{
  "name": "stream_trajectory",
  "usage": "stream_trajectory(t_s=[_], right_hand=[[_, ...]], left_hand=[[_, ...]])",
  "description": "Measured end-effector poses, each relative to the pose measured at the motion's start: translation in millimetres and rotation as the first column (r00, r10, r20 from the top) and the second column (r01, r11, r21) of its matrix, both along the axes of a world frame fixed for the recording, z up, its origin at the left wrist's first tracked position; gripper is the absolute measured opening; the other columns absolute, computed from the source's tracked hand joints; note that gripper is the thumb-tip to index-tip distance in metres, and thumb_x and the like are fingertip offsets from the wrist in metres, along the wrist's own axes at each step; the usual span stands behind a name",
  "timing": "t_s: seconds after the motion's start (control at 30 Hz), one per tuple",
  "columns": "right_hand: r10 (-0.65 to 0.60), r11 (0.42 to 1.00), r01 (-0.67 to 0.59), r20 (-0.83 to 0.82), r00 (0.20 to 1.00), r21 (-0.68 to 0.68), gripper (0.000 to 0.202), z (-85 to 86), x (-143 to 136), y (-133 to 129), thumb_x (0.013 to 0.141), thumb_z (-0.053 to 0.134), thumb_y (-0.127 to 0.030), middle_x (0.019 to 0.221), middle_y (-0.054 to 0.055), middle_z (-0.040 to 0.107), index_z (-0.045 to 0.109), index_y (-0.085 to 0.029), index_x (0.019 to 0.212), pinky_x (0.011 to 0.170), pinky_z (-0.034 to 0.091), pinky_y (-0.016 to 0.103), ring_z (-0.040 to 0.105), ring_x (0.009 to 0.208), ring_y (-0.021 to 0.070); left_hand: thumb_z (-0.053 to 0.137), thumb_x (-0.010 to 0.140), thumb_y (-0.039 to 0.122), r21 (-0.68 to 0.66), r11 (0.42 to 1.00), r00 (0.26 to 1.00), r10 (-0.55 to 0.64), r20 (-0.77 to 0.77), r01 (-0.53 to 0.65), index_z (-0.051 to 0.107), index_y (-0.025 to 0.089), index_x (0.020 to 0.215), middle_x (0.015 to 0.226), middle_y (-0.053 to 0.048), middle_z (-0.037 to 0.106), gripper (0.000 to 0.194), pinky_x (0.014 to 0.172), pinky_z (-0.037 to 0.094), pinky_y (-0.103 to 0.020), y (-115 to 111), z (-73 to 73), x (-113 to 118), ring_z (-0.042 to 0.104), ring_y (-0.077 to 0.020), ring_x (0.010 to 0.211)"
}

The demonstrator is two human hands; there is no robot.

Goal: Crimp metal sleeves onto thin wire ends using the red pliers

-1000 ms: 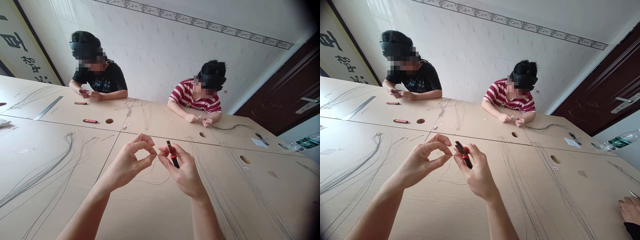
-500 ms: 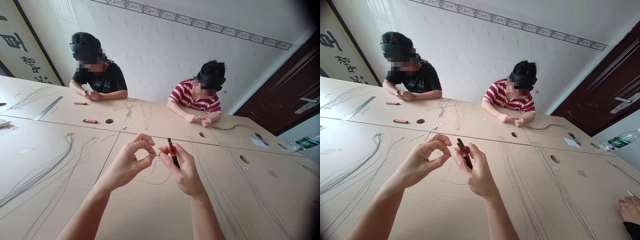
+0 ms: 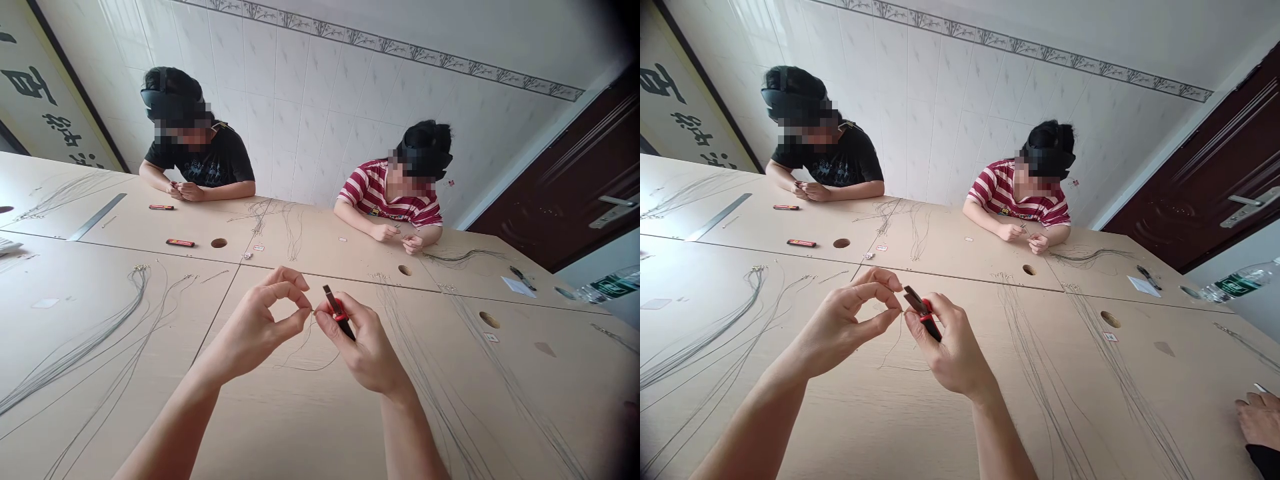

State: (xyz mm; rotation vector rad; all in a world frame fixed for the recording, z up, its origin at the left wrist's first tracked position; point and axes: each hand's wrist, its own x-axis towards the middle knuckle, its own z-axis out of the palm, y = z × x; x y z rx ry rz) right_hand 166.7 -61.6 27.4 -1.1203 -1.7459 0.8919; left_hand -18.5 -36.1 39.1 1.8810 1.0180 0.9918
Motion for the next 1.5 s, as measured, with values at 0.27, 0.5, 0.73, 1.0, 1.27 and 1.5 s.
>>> stream_trajectory(t_s=[0.27,0.5,0.73,1.0,1.27,1.5], right_hand=[[-0.024,0.988,0.015,0.061,0.998,0.151,0.017,-5.3,1.8,1.2,0.096,0.051,-0.025,0.074,-0.002,0.048,0.047,-0.021,0.079,0.066,0.037,0.026,0.044,0.071,0.0135],[-0.011,0.984,-0.001,0.066,0.998,0.176,0.016,-6.7,1.3,3.7,0.094,0.051,-0.020,0.075,-0.002,0.047,0.045,-0.021,0.080,0.067,0.036,0.026,0.044,0.073,0.0138],[0.017,0.990,-0.022,0.043,0.999,0.136,0.017,-6.1,-0.3,4.3,0.094,0.050,-0.022,0.073,-0.002,0.046,0.043,-0.021,0.078,0.066,0.035,0.027,0.043,0.071,0.0138],[0.036,0.993,-0.039,0.026,0.999,0.110,0.019,-5.9,-0.7,4.4,0.095,0.050,-0.023,0.072,-0.002,0.043,0.043,-0.021,0.078,0.062,0.034,0.026,0.040,0.067,0.0127],[0.022,0.993,-0.027,0.040,0.999,0.114,0.020,-6.2,0.0,3.6,0.095,0.050,-0.025,0.072,-0.002,0.043,0.043,-0.021,0.077,0.060,0.034,0.026,0.040,0.065,0.0122],[0.006,0.996,-0.008,0.018,1.000,0.092,0.022,-7.3,0.7,6.3,0.097,0.050,-0.030,0.072,-0.002,0.044,0.045,-0.021,0.077,0.060,0.034,0.026,0.039,0.063,0.0121]], left_hand=[[0.058,0.085,0.016,-0.036,0.999,1.000,-0.020,0.023,0.021,0.065,0.024,0.078,0.107,0.001,0.054,0.013,0.064,0.042,-0.023,-0.3,0.1,-0.5,0.054,-0.0137,0.092],[0.057,0.084,0.014,-0.038,0.998,0.999,-0.043,0.023,0.044,0.063,0.023,0.076,0.106,0.001,0.055,0.013,0.070,0.042,-0.025,1.4,-0.9,-0.1,0.053,-0.0135,0.093],[0.057,0.084,0.014,-0.039,0.998,0.998,-0.052,0.042,0.054,0.063,0.023,0.078,0.106,0.001,0.055,0.012,0.072,0.043,-0.025,1.5,-2.3,-0.5,0.053,-0.0141,0.094],[0.056,0.084,0.014,-0.042,0.997,0.997,-0.062,0.035,0.064,0.063,0.023,0.078,0.105,0.001,0.054,0.013,0.072,0.044,-0.025,2.3,-1.3,-0.3,0.053,-0.0146,0.096],[0.054,0.084,0.011,-0.018,0.997,0.996,-0.071,0.045,0.071,0.061,0.022,0.077,0.104,0.000,0.054,0.014,0.075,0.044,-0.026,1.7,-1.3,1.2,0.052,-0.0148,0.096],[0.053,0.090,0.017,0.034,0.993,0.991,-0.117,0.060,0.116,0.058,0.021,0.081,0.095,-0.001,0.057,0.011,0.088,0.044,-0.031,4.0,-1.1,1.9,0.054,-0.0146,0.092]])
